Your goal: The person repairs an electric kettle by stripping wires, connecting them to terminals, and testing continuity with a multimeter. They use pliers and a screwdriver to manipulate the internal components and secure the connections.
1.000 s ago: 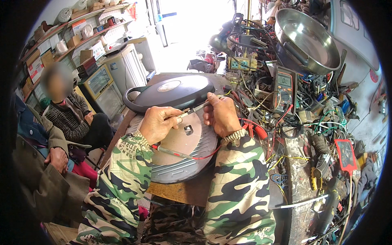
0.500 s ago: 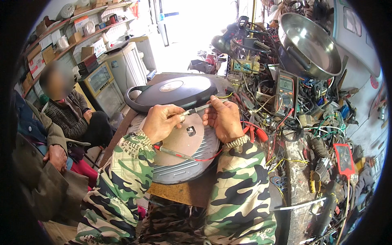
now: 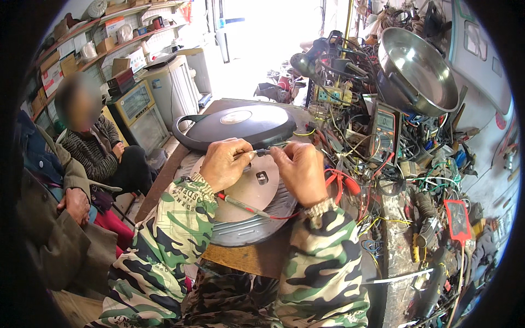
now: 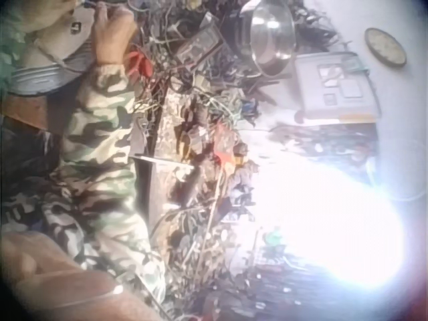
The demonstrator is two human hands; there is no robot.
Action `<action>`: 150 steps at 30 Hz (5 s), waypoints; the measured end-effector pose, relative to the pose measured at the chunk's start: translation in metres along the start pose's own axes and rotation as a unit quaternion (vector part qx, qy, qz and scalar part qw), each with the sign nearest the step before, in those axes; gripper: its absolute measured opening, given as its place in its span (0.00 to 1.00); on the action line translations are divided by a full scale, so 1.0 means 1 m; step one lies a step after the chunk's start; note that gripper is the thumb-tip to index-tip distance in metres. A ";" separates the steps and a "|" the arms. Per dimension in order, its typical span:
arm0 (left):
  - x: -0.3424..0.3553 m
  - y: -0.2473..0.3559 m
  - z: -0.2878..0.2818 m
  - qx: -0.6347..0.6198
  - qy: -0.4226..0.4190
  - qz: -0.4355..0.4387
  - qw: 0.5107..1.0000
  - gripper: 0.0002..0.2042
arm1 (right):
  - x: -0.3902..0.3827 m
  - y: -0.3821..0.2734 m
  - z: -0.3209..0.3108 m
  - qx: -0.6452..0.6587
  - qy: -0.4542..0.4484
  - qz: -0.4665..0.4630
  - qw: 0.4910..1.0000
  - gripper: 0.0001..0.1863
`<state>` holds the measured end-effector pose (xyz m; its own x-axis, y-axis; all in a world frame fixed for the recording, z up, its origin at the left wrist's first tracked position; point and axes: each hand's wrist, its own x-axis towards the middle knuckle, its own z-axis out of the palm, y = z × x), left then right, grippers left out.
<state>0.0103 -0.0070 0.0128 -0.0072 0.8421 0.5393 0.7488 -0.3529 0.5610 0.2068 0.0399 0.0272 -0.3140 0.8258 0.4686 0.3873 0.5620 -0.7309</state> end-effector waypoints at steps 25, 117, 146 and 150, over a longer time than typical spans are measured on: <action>-0.004 0.001 -0.006 -0.027 -0.021 -0.097 0.995 0.08 | 0.032 0.029 0.020 0.053 -0.149 -0.231 0.960 0.13; -0.007 -0.008 -0.002 0.061 0.019 0.132 0.989 0.04 | 0.030 0.040 0.011 0.083 -0.249 -0.118 0.958 0.16; -0.009 -0.008 -0.006 0.107 0.022 0.159 0.981 0.04 | 0.024 0.021 0.012 -0.039 -0.198 -0.232 0.952 0.12; -0.008 -0.008 -0.004 0.143 0.017 0.192 0.971 0.03 | 0.026 0.024 0.008 -0.018 -0.226 -0.199 0.954 0.13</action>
<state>0.0016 -0.0127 0.0069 0.2909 0.6556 0.6968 0.8542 -0.5061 0.1195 0.2007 0.0749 0.0175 -0.7799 0.4472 0.4379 0.1868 0.8340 -0.5192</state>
